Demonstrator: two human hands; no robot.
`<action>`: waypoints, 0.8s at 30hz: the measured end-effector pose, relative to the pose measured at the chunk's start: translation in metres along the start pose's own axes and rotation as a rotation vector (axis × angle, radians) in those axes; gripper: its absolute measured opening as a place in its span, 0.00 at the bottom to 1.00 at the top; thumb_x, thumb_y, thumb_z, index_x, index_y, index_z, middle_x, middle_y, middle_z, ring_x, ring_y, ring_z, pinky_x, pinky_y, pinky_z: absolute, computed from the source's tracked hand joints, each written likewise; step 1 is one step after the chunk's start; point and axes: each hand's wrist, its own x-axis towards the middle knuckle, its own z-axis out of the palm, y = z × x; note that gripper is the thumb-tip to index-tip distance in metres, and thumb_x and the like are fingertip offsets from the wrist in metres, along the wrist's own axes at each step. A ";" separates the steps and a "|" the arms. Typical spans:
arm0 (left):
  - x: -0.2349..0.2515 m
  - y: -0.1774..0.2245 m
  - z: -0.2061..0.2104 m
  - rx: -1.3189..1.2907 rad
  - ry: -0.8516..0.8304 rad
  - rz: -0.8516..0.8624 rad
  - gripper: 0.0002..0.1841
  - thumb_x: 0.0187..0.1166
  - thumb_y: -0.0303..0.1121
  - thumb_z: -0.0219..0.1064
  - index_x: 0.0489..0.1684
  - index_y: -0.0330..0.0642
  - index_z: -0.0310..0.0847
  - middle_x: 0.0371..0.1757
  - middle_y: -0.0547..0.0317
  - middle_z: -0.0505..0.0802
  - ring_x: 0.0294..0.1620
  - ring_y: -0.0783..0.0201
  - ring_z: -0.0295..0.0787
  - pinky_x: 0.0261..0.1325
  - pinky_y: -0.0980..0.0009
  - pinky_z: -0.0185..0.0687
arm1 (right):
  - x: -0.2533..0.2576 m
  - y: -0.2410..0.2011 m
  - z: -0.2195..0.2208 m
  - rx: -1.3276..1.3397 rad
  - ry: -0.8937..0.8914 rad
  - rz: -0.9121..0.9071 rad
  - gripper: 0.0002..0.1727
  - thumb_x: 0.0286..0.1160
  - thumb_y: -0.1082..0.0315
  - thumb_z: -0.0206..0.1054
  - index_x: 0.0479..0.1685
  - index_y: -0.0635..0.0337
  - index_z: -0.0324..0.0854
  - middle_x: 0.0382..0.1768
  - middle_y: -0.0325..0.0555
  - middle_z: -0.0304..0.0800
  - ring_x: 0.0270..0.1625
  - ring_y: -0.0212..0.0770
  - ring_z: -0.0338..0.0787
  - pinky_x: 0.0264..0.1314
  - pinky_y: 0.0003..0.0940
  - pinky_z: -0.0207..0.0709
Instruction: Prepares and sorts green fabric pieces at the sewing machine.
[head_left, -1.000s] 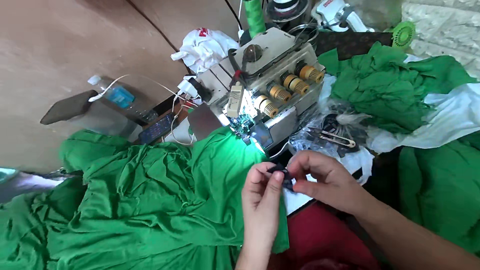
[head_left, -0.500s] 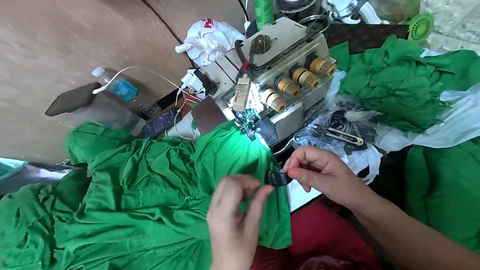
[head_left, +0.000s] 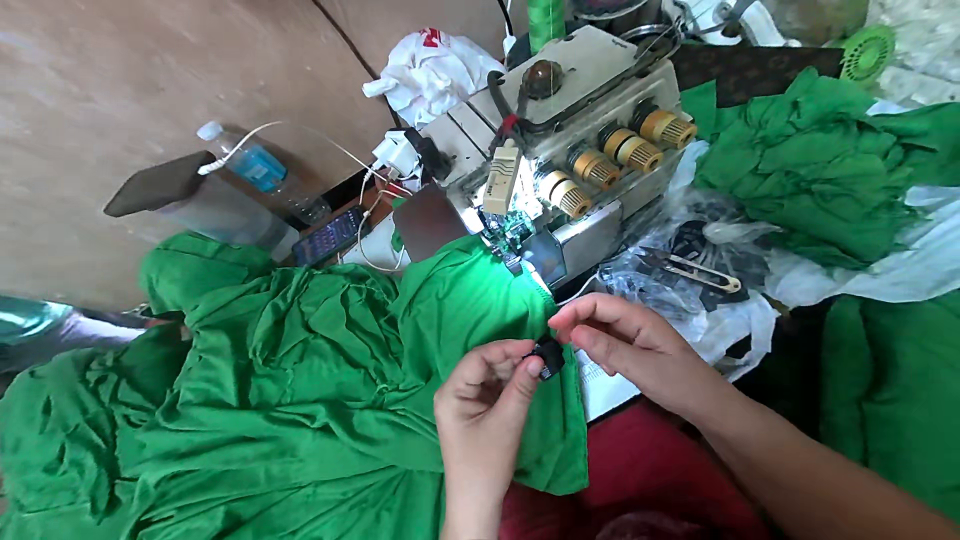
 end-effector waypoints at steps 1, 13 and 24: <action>0.000 0.000 0.000 -0.001 -0.001 0.001 0.07 0.74 0.21 0.72 0.46 0.34 0.89 0.36 0.66 0.97 0.34 0.76 0.93 0.42 0.78 0.91 | 0.000 -0.001 0.000 0.001 -0.018 0.006 0.13 0.88 0.64 0.58 0.54 0.61 0.85 0.38 0.26 0.86 0.34 0.14 0.78 0.37 0.10 0.72; 0.004 -0.003 0.000 0.024 0.019 -0.013 0.07 0.72 0.20 0.72 0.43 0.35 0.89 0.34 0.66 0.96 0.33 0.76 0.93 0.40 0.79 0.91 | 0.007 0.003 0.001 0.013 -0.040 -0.011 0.08 0.78 0.64 0.69 0.45 0.59 0.88 0.35 0.28 0.91 0.34 0.15 0.84 0.38 0.11 0.78; 0.056 -0.014 -0.007 0.802 -0.107 0.491 0.08 0.81 0.37 0.70 0.39 0.44 0.94 0.50 0.53 0.94 0.57 0.67 0.88 0.63 0.77 0.79 | 0.064 -0.008 -0.006 -0.274 0.102 0.201 0.05 0.72 0.68 0.71 0.29 0.53 0.87 0.20 0.24 0.83 0.23 0.14 0.79 0.28 0.10 0.72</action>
